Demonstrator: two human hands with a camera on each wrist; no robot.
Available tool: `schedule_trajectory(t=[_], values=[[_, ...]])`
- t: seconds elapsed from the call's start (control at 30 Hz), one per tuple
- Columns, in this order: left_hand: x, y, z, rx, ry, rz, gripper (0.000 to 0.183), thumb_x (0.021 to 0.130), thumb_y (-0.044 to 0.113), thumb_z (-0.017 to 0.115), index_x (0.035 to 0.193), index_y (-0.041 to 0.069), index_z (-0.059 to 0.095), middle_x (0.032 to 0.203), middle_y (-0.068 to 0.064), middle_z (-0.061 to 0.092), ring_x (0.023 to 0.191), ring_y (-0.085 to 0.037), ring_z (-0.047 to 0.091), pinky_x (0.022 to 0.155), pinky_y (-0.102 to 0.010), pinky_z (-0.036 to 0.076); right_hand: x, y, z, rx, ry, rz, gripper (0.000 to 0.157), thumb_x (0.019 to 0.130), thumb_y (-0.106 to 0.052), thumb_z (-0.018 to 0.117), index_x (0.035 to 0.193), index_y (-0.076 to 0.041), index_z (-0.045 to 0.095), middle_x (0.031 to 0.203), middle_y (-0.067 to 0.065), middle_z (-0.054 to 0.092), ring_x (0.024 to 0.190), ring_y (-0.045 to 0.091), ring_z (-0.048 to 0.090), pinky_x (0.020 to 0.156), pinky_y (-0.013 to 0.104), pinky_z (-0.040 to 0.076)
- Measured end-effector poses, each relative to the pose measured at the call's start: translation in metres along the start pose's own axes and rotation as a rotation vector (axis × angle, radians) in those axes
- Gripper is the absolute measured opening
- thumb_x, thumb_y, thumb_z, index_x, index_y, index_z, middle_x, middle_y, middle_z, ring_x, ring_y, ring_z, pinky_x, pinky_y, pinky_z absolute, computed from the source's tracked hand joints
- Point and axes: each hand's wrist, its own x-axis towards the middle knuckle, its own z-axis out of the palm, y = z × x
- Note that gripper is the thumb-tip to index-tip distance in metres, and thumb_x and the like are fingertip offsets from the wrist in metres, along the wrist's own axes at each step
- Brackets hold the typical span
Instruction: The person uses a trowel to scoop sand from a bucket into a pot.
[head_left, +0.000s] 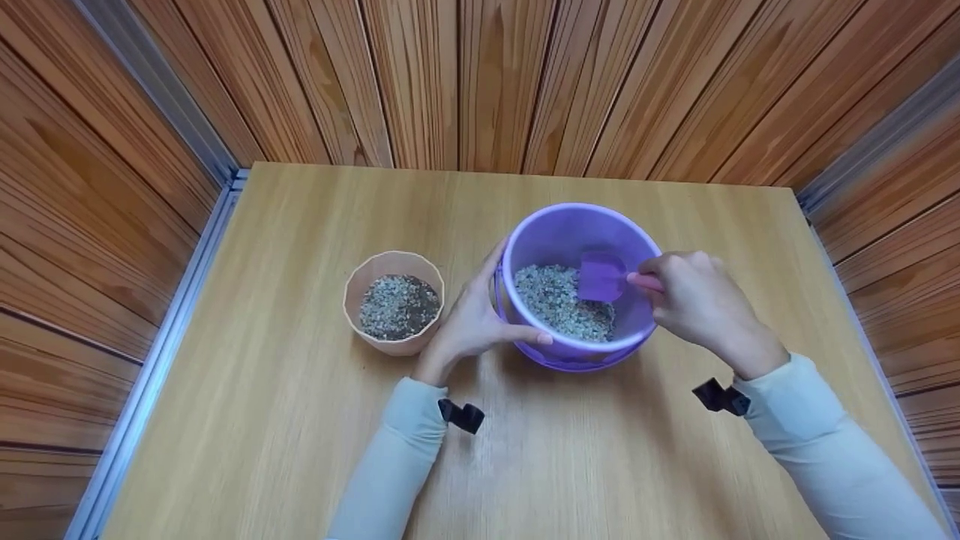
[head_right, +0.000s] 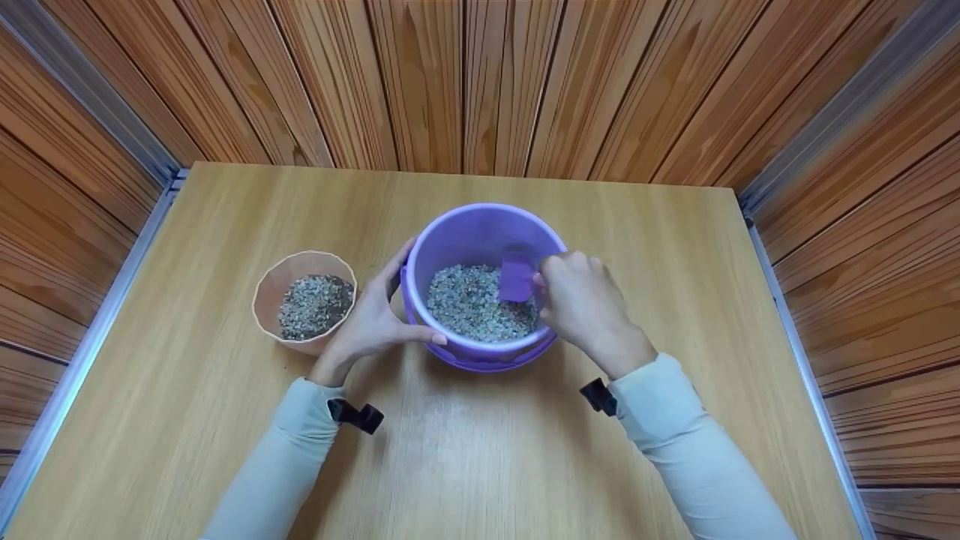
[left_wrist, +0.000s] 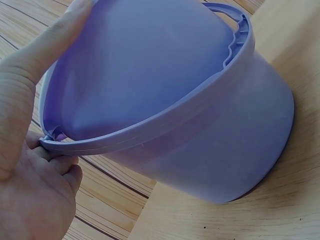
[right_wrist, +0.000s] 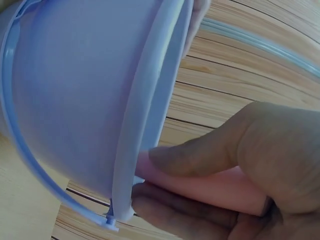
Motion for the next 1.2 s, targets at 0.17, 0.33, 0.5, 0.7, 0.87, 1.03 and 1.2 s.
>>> schedule_trajectory(t=[0.17,0.33,0.5,0.7,0.87,1.03,1.2], values=[[-0.001,0.001,0.000,0.004,0.000,-0.015,0.140,0.054,0.040,0.102,0.164,0.032,0.015,0.163,0.007,0.030,0.148,-0.011,0.027,0.123,-0.041,0.019,0.006,-0.004,0.005,-0.011,-0.043,0.057,0.019,0.098,-0.002,0.064,0.108,0.012,0.072,0.092,0.030,0.071,0.075,0.042,0.073,0.055,0.038,0.062],[0.000,0.001,0.001,0.001,-0.002,-0.016,0.140,0.054,0.041,0.102,0.163,0.032,0.015,0.163,0.009,0.029,0.148,-0.009,0.026,0.123,-0.040,0.018,0.011,-0.004,0.008,-0.060,-0.049,0.066,0.016,0.096,0.001,0.064,0.105,0.013,0.072,0.085,0.028,0.070,0.069,0.041,0.072,0.050,0.034,0.060],[0.001,0.001,0.000,-0.004,-0.002,0.005,0.141,0.053,0.039,0.102,0.164,0.030,0.015,0.163,0.004,0.032,0.148,-0.014,0.028,0.123,-0.043,0.019,0.016,-0.001,0.010,-0.071,-0.063,0.064,0.014,0.095,0.001,0.065,0.102,0.011,0.073,0.085,0.027,0.071,0.069,0.040,0.072,0.048,0.032,0.059],[0.000,0.001,0.001,0.009,0.002,0.011,0.142,0.052,0.035,0.103,0.164,0.028,0.015,0.163,0.001,0.031,0.148,-0.015,0.028,0.123,-0.043,0.018,0.023,0.008,0.014,0.003,-0.110,0.073,0.021,0.085,0.010,0.071,0.106,0.010,0.073,0.096,0.028,0.072,0.076,0.040,0.073,0.053,0.032,0.060],[0.000,0.000,0.001,0.021,-0.002,-0.003,0.142,0.053,0.039,0.102,0.164,0.027,0.015,0.164,0.002,0.030,0.149,-0.016,0.026,0.123,-0.045,0.018,0.029,0.019,0.021,0.125,-0.174,0.095,0.034,0.080,0.017,0.066,0.112,0.010,0.072,0.103,0.027,0.072,0.085,0.042,0.073,0.058,0.032,0.062],[0.000,0.000,0.001,0.016,-0.004,0.002,0.141,0.053,0.040,0.102,0.164,0.027,0.015,0.164,0.001,0.030,0.149,-0.016,0.026,0.123,-0.046,0.018,0.033,0.025,0.022,0.186,-0.199,0.110,0.038,0.077,0.020,0.063,0.113,0.009,0.072,0.104,0.027,0.072,0.090,0.044,0.072,0.063,0.037,0.063],[0.000,-0.001,0.000,0.008,-0.007,0.007,0.141,0.054,0.039,0.102,0.164,0.025,0.015,0.164,0.000,0.030,0.150,-0.018,0.026,0.123,-0.047,0.018,0.035,0.028,0.025,0.233,-0.207,0.109,0.045,0.073,0.022,0.060,0.115,0.009,0.071,0.106,0.024,0.073,0.096,0.042,0.072,0.071,0.042,0.062]])
